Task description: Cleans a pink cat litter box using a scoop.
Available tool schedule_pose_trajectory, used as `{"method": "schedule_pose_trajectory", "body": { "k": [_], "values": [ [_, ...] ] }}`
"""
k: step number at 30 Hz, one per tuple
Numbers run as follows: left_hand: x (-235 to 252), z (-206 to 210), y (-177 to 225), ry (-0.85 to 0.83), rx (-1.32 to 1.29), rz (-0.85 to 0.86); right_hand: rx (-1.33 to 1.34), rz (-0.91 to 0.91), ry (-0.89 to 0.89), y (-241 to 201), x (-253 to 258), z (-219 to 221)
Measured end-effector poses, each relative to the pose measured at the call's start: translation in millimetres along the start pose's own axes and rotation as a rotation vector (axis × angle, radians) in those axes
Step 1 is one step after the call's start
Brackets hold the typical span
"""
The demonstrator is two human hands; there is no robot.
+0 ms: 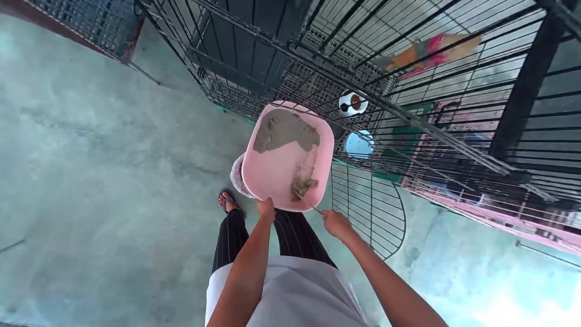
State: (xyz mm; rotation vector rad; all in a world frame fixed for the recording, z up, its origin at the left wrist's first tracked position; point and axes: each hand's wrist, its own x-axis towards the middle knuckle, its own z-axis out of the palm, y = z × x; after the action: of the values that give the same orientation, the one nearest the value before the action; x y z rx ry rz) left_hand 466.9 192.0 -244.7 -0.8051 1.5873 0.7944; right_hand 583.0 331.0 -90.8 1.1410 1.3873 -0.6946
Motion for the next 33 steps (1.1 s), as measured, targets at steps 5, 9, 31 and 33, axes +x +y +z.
{"method": "schedule_pose_trajectory", "body": {
  "k": [5, 9, 31, 33],
  "values": [
    [-10.6, 18.9, -19.1, -0.032, -0.305, 0.015, -0.222, -0.041, -0.043, -22.6, -19.9, -14.0],
    [-15.0, 24.4, -24.3, -0.013, -0.315, 0.073, -0.182, -0.066, -0.053, -45.8, -25.5, -2.5],
    [-9.4, 15.5, -8.5, -0.151, -0.229, -0.026, 0.108, 0.127, 0.051, -113.5, 14.3, 46.1],
    [-9.3, 13.9, -6.6, -0.165, -0.225, -0.024, 0.129, 0.136, 0.059, -115.7, 17.8, 49.7]
  ]
}}
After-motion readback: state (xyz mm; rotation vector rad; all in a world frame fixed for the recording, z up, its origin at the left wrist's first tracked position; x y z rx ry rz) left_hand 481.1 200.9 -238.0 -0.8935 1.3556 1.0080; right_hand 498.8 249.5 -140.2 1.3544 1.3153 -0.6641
